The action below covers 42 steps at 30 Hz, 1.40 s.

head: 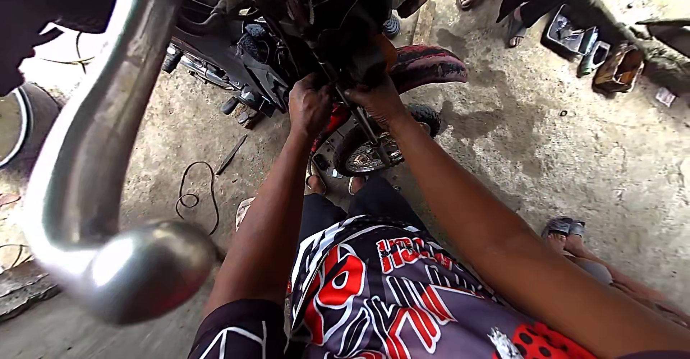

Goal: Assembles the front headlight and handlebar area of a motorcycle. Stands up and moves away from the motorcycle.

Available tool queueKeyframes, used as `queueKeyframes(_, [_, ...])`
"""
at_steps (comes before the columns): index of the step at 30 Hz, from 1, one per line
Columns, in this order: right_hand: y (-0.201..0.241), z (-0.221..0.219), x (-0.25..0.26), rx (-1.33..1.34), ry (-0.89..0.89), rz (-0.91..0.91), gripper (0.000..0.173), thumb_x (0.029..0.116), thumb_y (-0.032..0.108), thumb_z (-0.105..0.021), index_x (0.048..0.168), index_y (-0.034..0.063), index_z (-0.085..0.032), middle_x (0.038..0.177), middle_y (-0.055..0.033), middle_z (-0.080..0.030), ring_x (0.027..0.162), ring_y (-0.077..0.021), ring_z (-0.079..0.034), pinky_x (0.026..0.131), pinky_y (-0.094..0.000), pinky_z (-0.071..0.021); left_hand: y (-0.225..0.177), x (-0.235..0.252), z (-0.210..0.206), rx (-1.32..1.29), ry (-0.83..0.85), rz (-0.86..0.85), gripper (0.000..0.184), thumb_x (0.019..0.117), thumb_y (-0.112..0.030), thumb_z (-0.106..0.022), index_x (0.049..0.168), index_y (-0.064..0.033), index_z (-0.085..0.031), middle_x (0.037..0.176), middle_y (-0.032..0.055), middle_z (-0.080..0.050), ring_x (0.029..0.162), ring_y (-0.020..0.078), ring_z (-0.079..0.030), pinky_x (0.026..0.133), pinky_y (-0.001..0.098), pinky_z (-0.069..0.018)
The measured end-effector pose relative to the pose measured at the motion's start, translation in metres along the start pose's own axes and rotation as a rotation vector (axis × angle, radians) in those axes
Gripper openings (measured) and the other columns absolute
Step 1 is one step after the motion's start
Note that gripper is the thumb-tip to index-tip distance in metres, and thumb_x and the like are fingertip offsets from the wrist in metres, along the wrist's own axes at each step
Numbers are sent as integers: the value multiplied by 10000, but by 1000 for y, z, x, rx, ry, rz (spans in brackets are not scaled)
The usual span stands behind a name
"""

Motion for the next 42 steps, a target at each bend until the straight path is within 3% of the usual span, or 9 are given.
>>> queueKeyframes(3, [-1,-3,2,-318,-82,66,751,692,214,-934,1313,41,-548,1188,-101,-672,1100,-170,-671,975,-398,-581,-1,1,1,-20,7,-25,148,952,-295,-651,959,-187,-752,877,-28,-738,853,111,-700,806,466,-558])
queueKeyframes(8, [12,-15,3,-872,-196,184,666,789,588,-780,1204,72,-709,1235,-142,-685,1229,-283,-609,1060,-484,-473,-8,-1,4,72,57,-30,169,968,-306,-638,999,-192,-757,894,-21,-743,870,118,-704,815,468,-557])
queueKeyframes(11, [16,-18,5,-1013,-243,242,588,856,572,-697,1178,80,-720,1240,-143,-693,1272,-304,-593,1106,-500,-435,-11,2,5,124,86,-55,186,976,-334,-632,995,-186,-744,889,-3,-730,866,152,-697,799,510,-543])
queueKeyframes(14, [20,-13,3,-1031,-279,194,562,810,578,-723,1123,111,-743,1175,-124,-714,1218,-315,-609,1031,-554,-443,-10,3,5,132,97,-59,179,975,-329,-629,982,-191,-743,875,-7,-727,854,149,-696,786,508,-541])
queueKeyframes(20, [23,-11,2,-1031,-320,222,583,758,612,-750,1128,162,-747,1176,-69,-718,1227,-260,-602,1118,-561,-346,-8,8,9,91,136,-89,148,962,-310,-653,975,-198,-749,868,-36,-732,835,110,-694,786,469,-553])
queueKeyframes(25, [22,-11,2,-1013,-333,252,585,744,629,-760,1112,175,-757,1173,-56,-726,1233,-256,-603,1106,-563,-357,-12,6,9,139,110,-62,172,969,-304,-629,996,-184,-749,882,-2,-730,864,153,-697,798,513,-542])
queueKeyframes(29, [16,-10,8,-945,-249,256,577,779,586,-759,1140,136,-744,1206,-103,-707,1231,-285,-606,1050,-537,-453,-9,5,6,84,84,-66,158,975,-294,-643,998,-179,-750,873,-19,-726,841,121,-688,797,467,-544])
queueKeyframes(36, [21,-11,4,-998,-242,250,571,795,610,-742,1135,151,-741,1191,-83,-714,1201,-259,-616,1074,-547,-388,-14,-1,6,162,48,-51,194,981,-315,-604,1004,-188,-749,889,-1,-739,876,156,-708,802,517,-548])
queueKeyframes(42, [16,-13,5,-1104,-227,261,553,870,632,-629,1132,158,-741,1170,-91,-722,1190,-267,-629,1059,-542,-401,-27,-18,0,165,-37,-21,180,960,-275,-588,944,-150,-716,841,32,-710,850,199,-694,766,521,-524])
Point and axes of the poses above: each hand's wrist, its own x-axis towards the middle knuckle, its own z-axis out of the back of the hand, y = z × x, the point moved 9 cm from there along x, towards the middle knuckle
